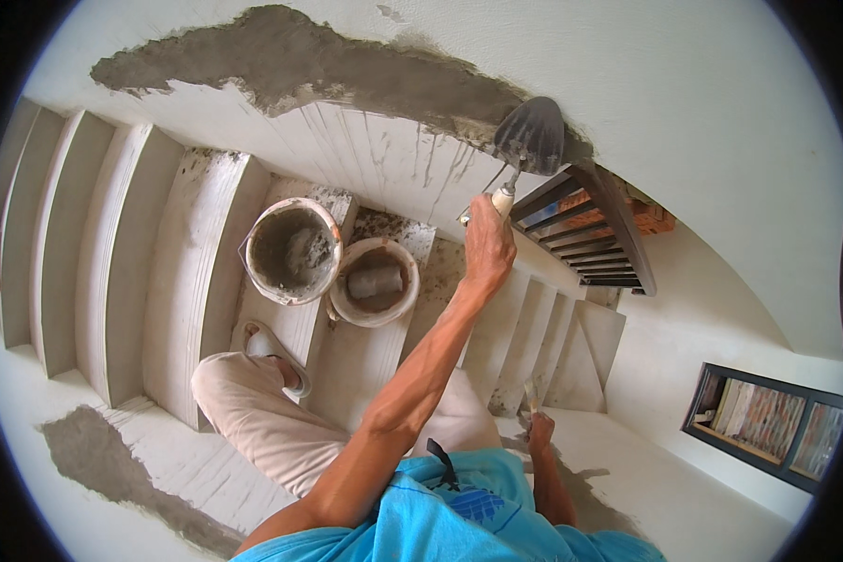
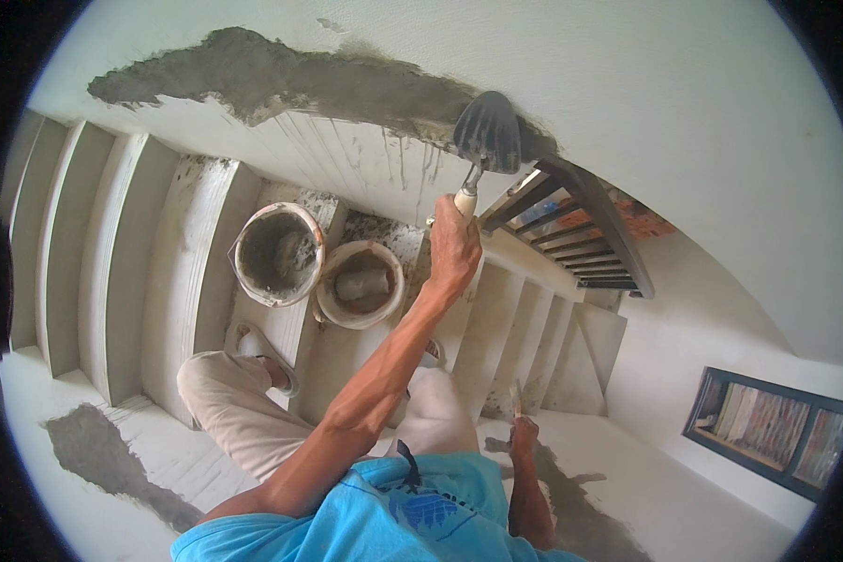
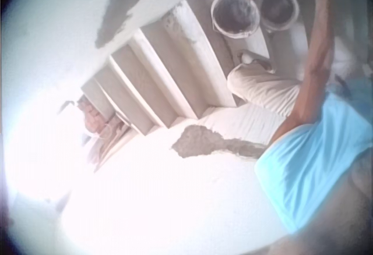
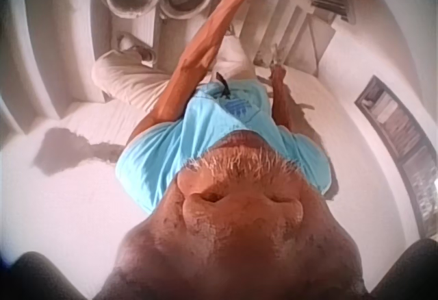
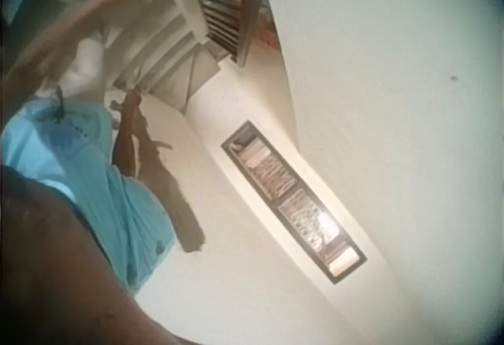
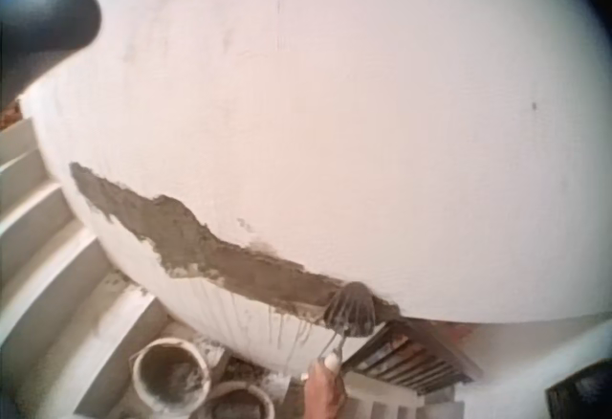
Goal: The person applies plaster to a ceiling using a trowel and a brush. They scoop plaster from a bucket, spread it on the ceiling, and smooth it with the brush.
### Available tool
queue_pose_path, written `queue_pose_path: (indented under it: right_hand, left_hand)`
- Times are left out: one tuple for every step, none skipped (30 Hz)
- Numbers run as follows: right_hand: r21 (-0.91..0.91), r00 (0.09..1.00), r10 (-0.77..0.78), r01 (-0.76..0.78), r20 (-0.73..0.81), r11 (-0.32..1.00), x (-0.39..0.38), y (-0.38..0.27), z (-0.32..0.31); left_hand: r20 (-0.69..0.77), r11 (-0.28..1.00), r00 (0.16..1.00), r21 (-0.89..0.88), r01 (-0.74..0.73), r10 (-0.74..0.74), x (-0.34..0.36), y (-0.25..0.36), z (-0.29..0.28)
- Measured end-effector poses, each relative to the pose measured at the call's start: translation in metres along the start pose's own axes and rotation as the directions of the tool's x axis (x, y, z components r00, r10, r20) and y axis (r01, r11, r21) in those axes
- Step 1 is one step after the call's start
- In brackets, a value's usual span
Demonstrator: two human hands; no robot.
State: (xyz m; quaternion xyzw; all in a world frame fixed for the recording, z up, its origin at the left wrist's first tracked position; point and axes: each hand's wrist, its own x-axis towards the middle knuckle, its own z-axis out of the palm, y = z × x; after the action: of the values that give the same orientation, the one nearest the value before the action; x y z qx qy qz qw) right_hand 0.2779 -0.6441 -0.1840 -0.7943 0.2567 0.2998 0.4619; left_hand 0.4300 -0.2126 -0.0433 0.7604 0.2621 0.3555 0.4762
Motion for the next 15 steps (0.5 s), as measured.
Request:
queue_pose_path:
  right_hand:
    - [-0.003,0.999,0.031,-0.031,-0.012,1.000,-0.001,0.000,-0.002]
    - [-0.005,0.998,0.061,-0.062,-0.023,0.998,-0.002,0.000,-0.002]
    - [-0.014,0.998,0.054,-0.054,-0.012,0.998,0.000,0.003,-0.001]
    - [-0.023,0.999,0.047,-0.047,-0.011,0.999,-0.002,0.005,-0.001]
    - [-0.032,0.999,0.039,-0.040,-0.009,0.999,-0.004,0.006,-0.001]
    - [-0.009,0.998,0.061,-0.061,-0.005,0.998,-0.005,0.006,0.000]
    - [0.013,0.997,0.081,-0.081,0.001,0.997,-0.005,0.007,0.001]
    - [0.038,0.995,0.104,-0.104,0.006,0.994,-0.005,0.010,0.000]
    - [0.017,0.997,0.071,-0.071,0.004,0.997,-0.006,0.013,0.000]
    - [-0.001,0.999,0.033,-0.033,0.003,0.999,-0.003,0.016,0.001]
    - [-0.019,1.000,-0.006,0.006,0.004,1.000,-0.001,0.019,0.002]
    - [-0.011,1.000,0.031,-0.031,-0.001,0.999,0.002,0.021,0.003]
    - [-0.004,0.998,0.070,-0.070,-0.007,0.998,0.004,0.019,0.004]
    - [0.002,0.994,0.109,-0.109,-0.013,0.994,0.005,0.019,0.005]
    - [-0.034,1.000,0.027,-0.026,0.014,0.999,0.007,0.017,0.007]
  left_hand:
    - [-0.008,1.000,1.000,0.015,-0.012,0.012,0.002,-0.002,0.004]
    - [-0.016,0.999,1.000,0.030,-0.023,0.023,0.002,-0.003,0.008]
    - [-0.015,0.999,1.000,0.048,-0.016,0.017,0.000,-0.008,0.012]
    - [-0.010,0.998,1.000,0.057,-0.007,0.008,-0.001,-0.010,0.015]
    - [-0.007,0.998,1.000,0.066,0.002,-0.001,-0.003,-0.013,0.018]
    - [0.001,0.996,1.000,0.086,0.012,-0.012,-0.004,-0.016,0.018]
    - [0.007,0.994,1.000,0.107,0.023,-0.024,-0.004,-0.020,0.017]
    - [0.017,0.991,0.999,0.126,0.033,-0.036,-0.005,-0.023,0.016]
    - [0.027,0.988,0.999,0.152,0.040,-0.045,-0.008,-0.027,0.011]
    - [0.035,0.983,0.998,0.177,0.041,-0.048,-0.010,-0.031,0.006]
    - [0.042,0.978,0.998,0.203,0.043,-0.052,-0.013,-0.035,0.001]
    - [0.056,0.972,0.995,0.223,0.072,-0.087,-0.017,-0.039,-0.004]
    - [0.068,0.964,0.990,0.243,0.104,-0.124,-0.023,-0.041,-0.010]
    - [0.080,0.955,0.984,0.264,0.136,-0.162,-0.027,-0.042,-0.014]
    - [0.028,0.965,0.995,0.246,0.085,-0.095,-0.028,-0.044,-0.016]
